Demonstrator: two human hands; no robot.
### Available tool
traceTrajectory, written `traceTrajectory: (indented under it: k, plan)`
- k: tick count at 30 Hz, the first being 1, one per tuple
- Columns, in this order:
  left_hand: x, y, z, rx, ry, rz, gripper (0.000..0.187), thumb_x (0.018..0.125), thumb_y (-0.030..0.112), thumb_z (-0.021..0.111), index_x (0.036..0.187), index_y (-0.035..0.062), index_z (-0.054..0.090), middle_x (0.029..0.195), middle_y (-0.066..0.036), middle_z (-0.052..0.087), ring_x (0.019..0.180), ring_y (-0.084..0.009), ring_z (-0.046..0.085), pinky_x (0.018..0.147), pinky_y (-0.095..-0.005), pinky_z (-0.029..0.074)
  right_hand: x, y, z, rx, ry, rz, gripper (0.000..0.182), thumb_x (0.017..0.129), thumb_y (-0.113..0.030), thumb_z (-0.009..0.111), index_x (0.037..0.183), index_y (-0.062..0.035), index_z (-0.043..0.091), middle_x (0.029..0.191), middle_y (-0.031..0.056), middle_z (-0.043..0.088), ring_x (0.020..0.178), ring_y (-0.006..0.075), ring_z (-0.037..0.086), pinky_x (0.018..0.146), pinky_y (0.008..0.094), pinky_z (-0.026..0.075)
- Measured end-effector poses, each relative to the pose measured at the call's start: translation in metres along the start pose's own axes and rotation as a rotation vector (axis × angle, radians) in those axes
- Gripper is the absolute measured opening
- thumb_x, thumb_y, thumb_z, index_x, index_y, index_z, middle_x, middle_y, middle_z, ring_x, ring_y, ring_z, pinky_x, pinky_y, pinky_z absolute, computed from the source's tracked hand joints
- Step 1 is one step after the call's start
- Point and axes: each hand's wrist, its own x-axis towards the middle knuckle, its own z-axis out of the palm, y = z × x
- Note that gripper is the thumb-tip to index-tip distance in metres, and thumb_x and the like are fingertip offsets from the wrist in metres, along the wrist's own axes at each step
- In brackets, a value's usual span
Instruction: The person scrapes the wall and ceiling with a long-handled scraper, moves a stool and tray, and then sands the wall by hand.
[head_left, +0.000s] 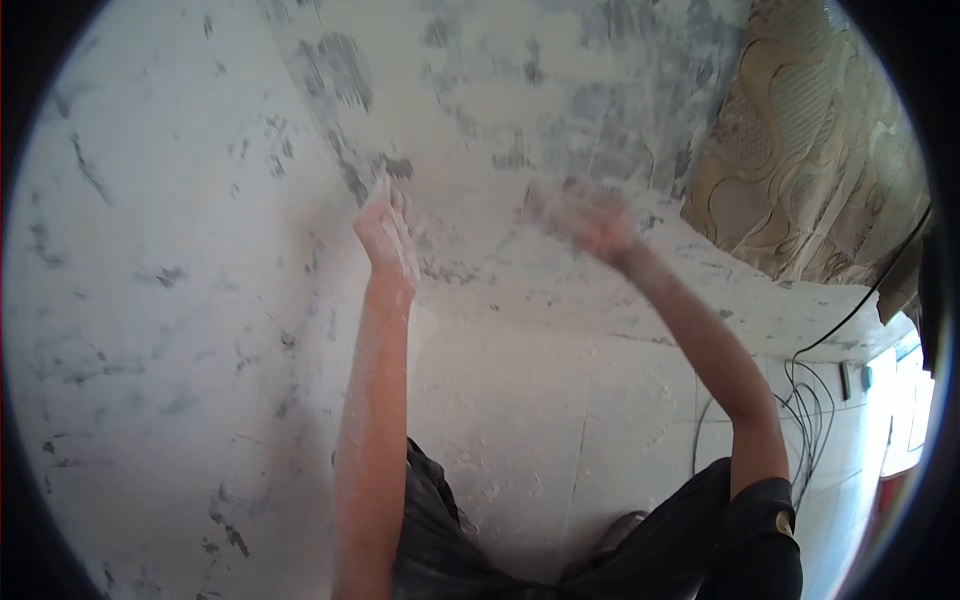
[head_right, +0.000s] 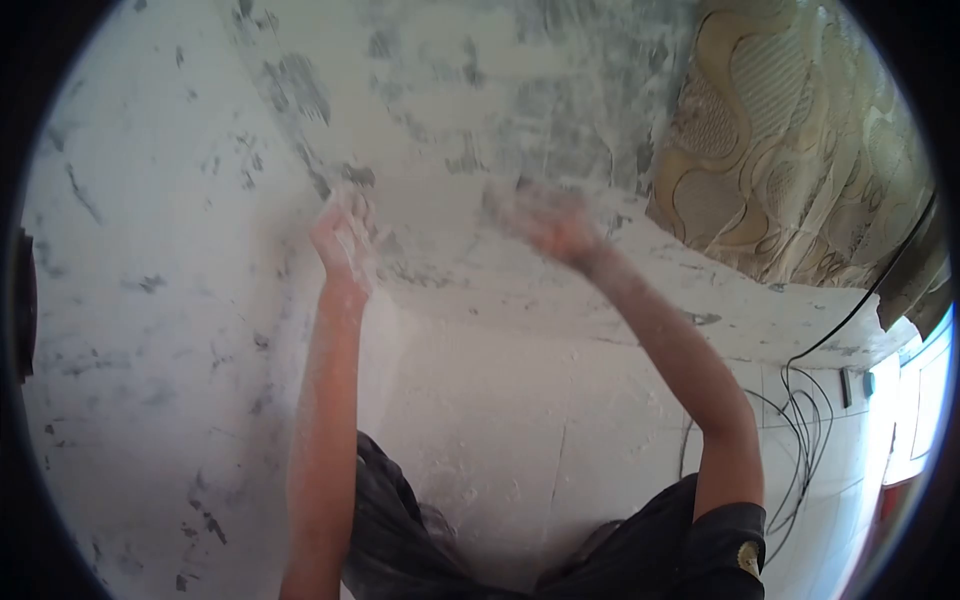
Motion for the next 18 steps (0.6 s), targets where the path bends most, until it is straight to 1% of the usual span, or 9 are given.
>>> traceTrajectory:
  k: [2,6,8,9,10,13,15,16,18]
  plan:
    - [-0.002,0.004,0.011,0.056,0.038,0.036,0.076,0.088,0.038,0.038,0.156,0.0172,0.012,0.163,-0.004,0.006,0.149,-0.0233,0.009,0.117,-0.0517,0.005,0.024,-0.078,-0.039,-1.080,0.552,-0.462,0.054,0.082,-0.013,0.071,0.132,-0.0191,0.054,0.134,0.0013,0.058,0.120,0.0184,0.058,0.091,0.0316,0.056]
    - [-0.010,0.004,0.025,0.147,0.066,0.016,0.076,0.088,0.039,0.038,0.156,0.0157,0.014,0.163,-0.004,0.005,0.150,-0.0236,0.007,0.117,-0.0517,0.004,0.003,-0.090,-0.046,-1.094,0.623,-0.366,0.031,0.085,-0.002,0.058,0.111,-0.0161,0.065,0.116,-0.0042,0.069,0.102,0.0082,0.066,0.066,0.0205,0.056]
    - [-0.010,0.005,0.026,0.162,0.080,0.042,0.075,0.088,0.037,0.038,0.155,0.0138,0.015,0.163,-0.004,0.004,0.150,-0.0229,0.004,0.117,-0.0524,0.003,-0.029,0.008,-0.018,-0.915,0.421,-0.635,0.062,0.075,-0.002,0.069,0.133,-0.0195,0.053,0.131,-0.0009,0.060,0.103,0.0149,0.065,0.070,0.0248,0.058]
    - [-0.009,0.005,0.027,0.160,0.068,0.047,0.075,0.088,0.037,0.038,0.155,0.0138,0.015,0.163,-0.004,0.004,0.150,-0.0229,0.004,0.117,-0.0524,0.003,-0.059,-0.008,0.000,-1.824,0.234,-0.545,0.065,0.083,-0.012,0.062,0.144,-0.0187,0.039,0.140,0.0052,0.049,0.116,0.0198,0.057,0.078,0.0267,0.056]
    - [-0.008,0.003,0.027,0.121,0.098,0.050,0.074,0.089,0.037,0.038,0.155,0.0134,0.016,0.163,-0.004,0.004,0.150,-0.0225,0.003,0.117,-0.0525,0.003,-0.091,0.019,0.025,-2.099,-0.304,-0.210,0.067,0.089,-0.019,0.055,0.150,-0.0175,0.027,0.143,0.0086,0.041,0.125,0.0247,0.049,0.086,0.0295,0.053]
    - [-0.006,0.008,0.033,0.048,0.123,0.069,0.072,0.090,0.036,0.036,0.155,0.0121,0.016,0.163,-0.004,0.003,0.150,-0.0217,0.001,0.117,-0.0524,0.002,-0.136,0.052,0.031,-1.566,-0.501,-0.105,0.063,0.090,-0.013,0.056,0.147,-0.0126,0.030,0.133,0.0103,0.050,0.124,0.0245,0.051,0.091,0.0305,0.052]
    - [-0.006,0.009,0.036,0.016,0.131,0.072,0.071,0.091,0.036,0.035,0.155,0.0113,0.016,0.163,-0.004,0.003,0.150,-0.0213,0.000,0.117,-0.0522,0.002,-0.135,0.055,0.017,-1.229,-0.326,-0.299,0.063,0.090,-0.013,0.056,0.147,-0.0136,0.028,0.135,0.0079,0.051,0.126,0.0204,0.051,0.093,0.0295,0.053]
    - [-0.005,0.007,0.037,0.031,0.137,0.078,0.071,0.091,0.036,0.035,0.154,0.0102,0.016,0.163,-0.005,0.004,0.150,-0.0215,0.000,0.117,-0.0524,0.002,-0.132,0.061,0.012,-1.495,-0.263,-0.218,0.064,0.088,-0.013,0.059,0.146,-0.0171,0.032,0.135,0.0047,0.052,0.127,0.0175,0.051,0.097,0.0297,0.052]
    - [-0.005,0.000,0.038,0.043,0.158,0.060,0.071,0.092,0.037,0.034,0.154,0.0091,0.016,0.163,-0.005,0.004,0.150,-0.0217,0.001,0.117,-0.0526,0.002,-0.086,0.027,-0.020,-1.322,0.152,-0.439,0.067,0.081,0.004,0.061,0.141,-0.0197,0.043,0.133,0.0033,0.055,0.126,0.0191,0.052,0.074,0.0183,0.060]
